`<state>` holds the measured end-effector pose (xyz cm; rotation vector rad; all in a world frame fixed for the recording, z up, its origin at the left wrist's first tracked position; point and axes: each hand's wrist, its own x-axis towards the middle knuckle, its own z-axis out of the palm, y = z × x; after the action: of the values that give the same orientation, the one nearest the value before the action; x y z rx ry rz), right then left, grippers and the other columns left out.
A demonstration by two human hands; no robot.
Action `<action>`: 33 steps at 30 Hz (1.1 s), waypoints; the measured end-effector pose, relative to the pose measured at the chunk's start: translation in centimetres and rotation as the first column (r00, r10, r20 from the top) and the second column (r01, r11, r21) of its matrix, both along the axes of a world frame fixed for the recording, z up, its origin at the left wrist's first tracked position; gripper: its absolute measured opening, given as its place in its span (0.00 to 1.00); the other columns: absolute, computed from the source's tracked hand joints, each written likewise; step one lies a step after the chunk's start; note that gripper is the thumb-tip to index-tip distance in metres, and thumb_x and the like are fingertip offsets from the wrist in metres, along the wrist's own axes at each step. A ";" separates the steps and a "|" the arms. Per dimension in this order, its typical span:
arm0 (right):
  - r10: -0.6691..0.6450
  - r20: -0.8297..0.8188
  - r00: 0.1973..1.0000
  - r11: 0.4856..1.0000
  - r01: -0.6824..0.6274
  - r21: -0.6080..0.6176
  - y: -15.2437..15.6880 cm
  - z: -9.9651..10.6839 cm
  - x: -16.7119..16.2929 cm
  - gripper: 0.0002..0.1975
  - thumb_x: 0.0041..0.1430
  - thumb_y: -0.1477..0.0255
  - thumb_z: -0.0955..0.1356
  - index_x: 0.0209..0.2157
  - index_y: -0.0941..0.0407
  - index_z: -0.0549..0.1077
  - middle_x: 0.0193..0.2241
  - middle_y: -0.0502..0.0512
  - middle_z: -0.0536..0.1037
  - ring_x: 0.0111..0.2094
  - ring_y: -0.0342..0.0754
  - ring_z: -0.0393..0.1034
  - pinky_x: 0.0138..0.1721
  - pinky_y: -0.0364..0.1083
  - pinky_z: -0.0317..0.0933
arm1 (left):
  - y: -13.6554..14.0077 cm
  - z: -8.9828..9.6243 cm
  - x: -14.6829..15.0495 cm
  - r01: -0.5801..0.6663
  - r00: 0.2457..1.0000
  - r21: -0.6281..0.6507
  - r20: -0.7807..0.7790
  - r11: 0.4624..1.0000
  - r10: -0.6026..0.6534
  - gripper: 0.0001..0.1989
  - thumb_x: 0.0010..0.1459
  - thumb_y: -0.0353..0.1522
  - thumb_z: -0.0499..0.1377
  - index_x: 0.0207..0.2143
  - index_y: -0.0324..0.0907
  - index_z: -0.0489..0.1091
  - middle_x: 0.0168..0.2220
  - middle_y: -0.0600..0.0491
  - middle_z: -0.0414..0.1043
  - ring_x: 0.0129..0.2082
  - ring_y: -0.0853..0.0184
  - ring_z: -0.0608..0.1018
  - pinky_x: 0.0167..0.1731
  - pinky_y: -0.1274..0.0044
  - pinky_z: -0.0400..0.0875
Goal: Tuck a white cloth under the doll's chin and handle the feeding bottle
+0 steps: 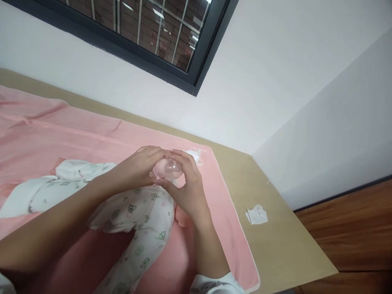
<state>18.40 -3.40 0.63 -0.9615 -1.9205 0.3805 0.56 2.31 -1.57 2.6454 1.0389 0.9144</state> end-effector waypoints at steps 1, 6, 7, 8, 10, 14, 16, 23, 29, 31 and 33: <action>-0.038 0.026 0.999 0.999 0.037 0.030 -0.1 -0.1 -0.1 0.20 0.56 0.68 0.72 0.51 0.48 0.71 0.54 0.54 0.70 0.57 0.49 0.65 0.57 0.51 0.64 | 0.2 -0.3 -0.1 -0.011 1.000 0.074 -0.029 0.997 0.013 0.25 0.49 0.28 0.58 0.52 0.44 0.64 0.50 0.50 0.72 0.53 0.59 0.71 0.58 0.65 0.60; -0.076 0.083 0.994 0.996 0.071 0.054 -0.3 -0.6 -0.1 0.14 0.58 0.69 0.70 0.47 0.49 0.73 0.49 0.54 0.72 0.51 0.46 0.70 0.51 0.47 0.69 | 0.4 -0.6 -0.5 0.011 0.993 0.252 -0.113 0.968 0.018 0.25 0.45 0.22 0.54 0.48 0.43 0.66 0.44 0.51 0.73 0.47 0.63 0.73 0.61 0.66 0.54; -0.072 0.085 0.994 0.997 0.069 0.041 -0.4 -0.6 0.0 0.15 0.58 0.69 0.71 0.47 0.49 0.74 0.48 0.53 0.72 0.50 0.46 0.71 0.50 0.46 0.69 | 0.4 -0.5 -0.5 0.016 0.993 0.256 -0.121 0.967 0.016 0.25 0.44 0.22 0.53 0.47 0.43 0.67 0.43 0.52 0.73 0.46 0.63 0.74 0.61 0.67 0.54; -0.069 0.088 0.994 0.997 0.067 0.028 -0.5 -0.6 0.1 0.15 0.57 0.69 0.71 0.48 0.48 0.74 0.47 0.53 0.72 0.49 0.46 0.71 0.49 0.46 0.69 | 0.3 -0.4 -0.6 0.023 0.992 0.255 -0.128 0.967 0.011 0.25 0.43 0.21 0.52 0.46 0.44 0.67 0.42 0.53 0.73 0.45 0.64 0.74 0.60 0.67 0.55; -0.067 0.107 0.992 0.998 0.067 0.002 -0.8 -0.5 0.2 0.16 0.56 0.69 0.72 0.48 0.48 0.74 0.45 0.52 0.72 0.48 0.46 0.71 0.47 0.46 0.70 | 0.3 -0.2 -0.6 0.040 0.990 0.251 -0.138 0.967 -0.005 0.27 0.42 0.20 0.52 0.46 0.44 0.68 0.41 0.53 0.72 0.44 0.65 0.74 0.59 0.68 0.57; -0.065 0.174 0.983 0.998 0.069 -0.016 -1.2 -0.1 0.6 0.16 0.55 0.71 0.72 0.47 0.48 0.74 0.42 0.52 0.72 0.44 0.45 0.72 0.43 0.46 0.70 | 0.2 -0.1 -0.7 0.069 0.986 0.260 -0.165 0.963 -0.026 0.29 0.40 0.20 0.51 0.47 0.45 0.68 0.41 0.54 0.72 0.44 0.65 0.74 0.59 0.68 0.56; -0.058 0.184 0.981 0.998 0.063 -0.021 -1.2 0.0 0.6 0.16 0.55 0.71 0.73 0.46 0.49 0.74 0.42 0.51 0.72 0.43 0.45 0.72 0.43 0.45 0.70 | 0.2 -0.3 -0.7 0.071 0.983 0.267 -0.180 0.961 -0.023 0.29 0.40 0.20 0.50 0.47 0.45 0.68 0.41 0.54 0.72 0.44 0.65 0.74 0.60 0.68 0.54; -0.100 0.101 0.990 0.993 0.093 0.069 -1.2 1.2 1.4 0.14 0.56 0.68 0.72 0.46 0.48 0.74 0.48 0.53 0.73 0.52 0.47 0.69 0.52 0.49 0.67 | 0.4 -0.2 -0.7 -0.034 0.989 0.172 -0.139 0.984 0.058 0.28 0.46 0.26 0.51 0.51 0.45 0.68 0.46 0.53 0.74 0.49 0.63 0.73 0.61 0.65 0.52; -0.409 -0.064 0.910 0.911 0.411 0.036 1.0 1.7 8.8 0.17 0.55 0.64 0.71 0.47 0.49 0.72 0.51 0.56 0.68 0.54 0.50 0.65 0.49 0.50 0.67 | 1.6 0.5 -2.5 -0.236 0.969 0.088 -0.057 0.968 0.242 0.26 0.49 0.38 0.54 0.53 0.48 0.69 0.48 0.54 0.76 0.51 0.56 0.73 0.59 0.62 0.48; -0.506 -0.136 0.852 0.862 0.503 -0.057 3.4 -0.2 12.1 0.20 0.53 0.65 0.71 0.48 0.51 0.70 0.51 0.57 0.69 0.50 0.49 0.68 0.48 0.50 0.67 | 2.1 0.5 -3.2 -0.292 0.954 0.075 -0.041 0.954 0.295 0.30 0.47 0.39 0.54 0.55 0.49 0.68 0.48 0.54 0.76 0.51 0.54 0.72 0.58 0.62 0.50; -0.650 -0.122 0.750 0.757 0.627 -0.185 6.2 -3.1 15.3 0.28 0.48 0.70 0.73 0.52 0.53 0.65 0.49 0.58 0.69 0.46 0.48 0.69 0.49 0.51 0.66 | 2.5 0.5 -3.7 -0.356 0.932 0.053 -0.053 0.933 0.359 0.32 0.45 0.36 0.53 0.56 0.49 0.67 0.46 0.55 0.76 0.49 0.53 0.72 0.56 0.63 0.54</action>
<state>33.70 2.83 -2.46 -1.5494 -1.2975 0.1742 -3.14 4.84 -1.08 2.5770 1.5717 0.9302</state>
